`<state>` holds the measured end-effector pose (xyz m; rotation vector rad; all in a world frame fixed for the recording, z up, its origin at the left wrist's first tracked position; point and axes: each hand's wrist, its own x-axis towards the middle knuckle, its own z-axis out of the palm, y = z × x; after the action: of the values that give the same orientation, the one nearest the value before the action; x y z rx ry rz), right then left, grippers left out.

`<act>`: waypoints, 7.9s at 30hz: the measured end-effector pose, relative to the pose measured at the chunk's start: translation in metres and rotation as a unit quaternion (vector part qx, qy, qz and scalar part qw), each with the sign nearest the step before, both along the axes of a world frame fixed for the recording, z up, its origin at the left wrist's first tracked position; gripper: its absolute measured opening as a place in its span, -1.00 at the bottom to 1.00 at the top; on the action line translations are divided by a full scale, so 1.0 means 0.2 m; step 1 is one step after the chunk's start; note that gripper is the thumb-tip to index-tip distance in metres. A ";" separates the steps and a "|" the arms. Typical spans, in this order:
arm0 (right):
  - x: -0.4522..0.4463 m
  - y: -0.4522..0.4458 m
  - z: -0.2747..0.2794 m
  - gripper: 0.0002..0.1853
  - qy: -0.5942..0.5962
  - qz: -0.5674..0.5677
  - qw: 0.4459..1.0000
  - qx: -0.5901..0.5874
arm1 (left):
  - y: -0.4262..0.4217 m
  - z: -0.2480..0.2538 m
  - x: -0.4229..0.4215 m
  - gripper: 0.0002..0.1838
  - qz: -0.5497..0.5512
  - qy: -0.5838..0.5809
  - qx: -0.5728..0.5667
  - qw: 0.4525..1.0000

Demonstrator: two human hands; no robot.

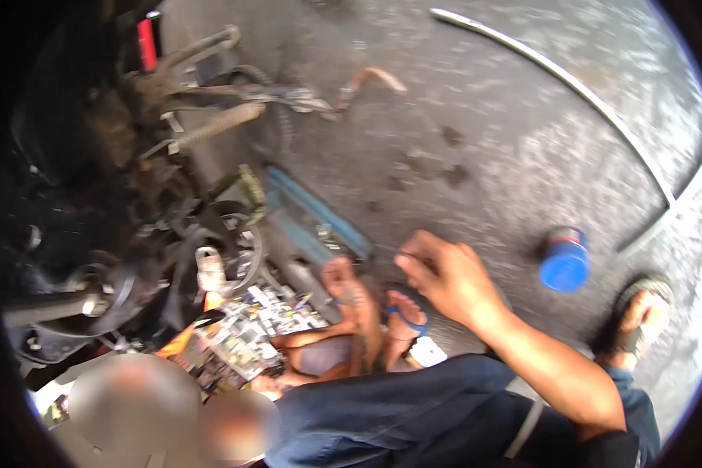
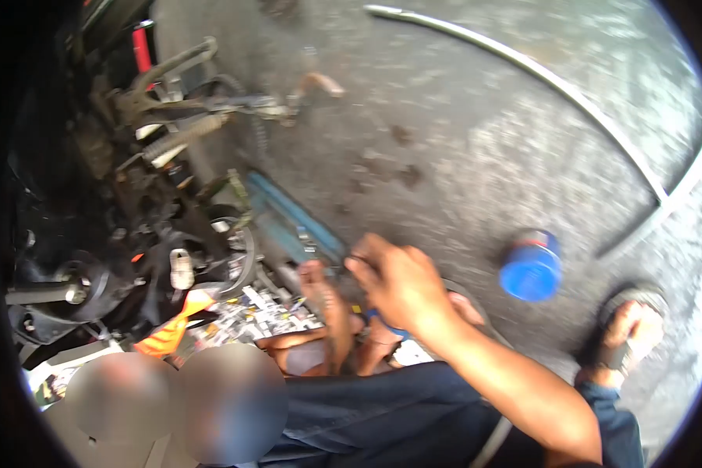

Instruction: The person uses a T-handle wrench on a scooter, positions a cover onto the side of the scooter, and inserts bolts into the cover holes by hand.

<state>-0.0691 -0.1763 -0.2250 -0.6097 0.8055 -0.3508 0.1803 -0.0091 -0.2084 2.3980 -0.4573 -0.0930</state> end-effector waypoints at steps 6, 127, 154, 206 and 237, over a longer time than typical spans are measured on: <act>0.02 0.08 -0.06 -0.82 0.048 -0.042 0.995 -0.075 | -0.13 0.10 -0.19 -0.72 -0.158 0.378 -0.288 0.866; 0.11 0.08 0.44 -0.75 0.114 -0.029 0.905 -0.408 | -0.40 0.37 -0.54 -0.84 -0.191 0.411 -0.281 0.846; 0.42 -0.42 0.48 -0.79 0.012 -0.303 0.893 -0.333 | -1.04 0.63 -0.37 -0.85 -0.355 0.184 -0.233 0.886; 0.60 -0.54 0.74 -0.83 -0.031 -0.350 0.900 -0.257 | -1.10 0.88 -0.33 -0.35 -0.252 0.486 -0.388 0.742; 0.61 -0.56 0.69 -0.69 0.013 -0.287 0.912 -0.293 | -1.17 0.85 -0.33 -0.18 -0.292 0.410 -0.343 0.793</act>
<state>0.0522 -0.2886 -0.0865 -0.9303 0.8993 -1.1566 0.1145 -0.2430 -0.0386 1.2451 -0.6371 -1.0128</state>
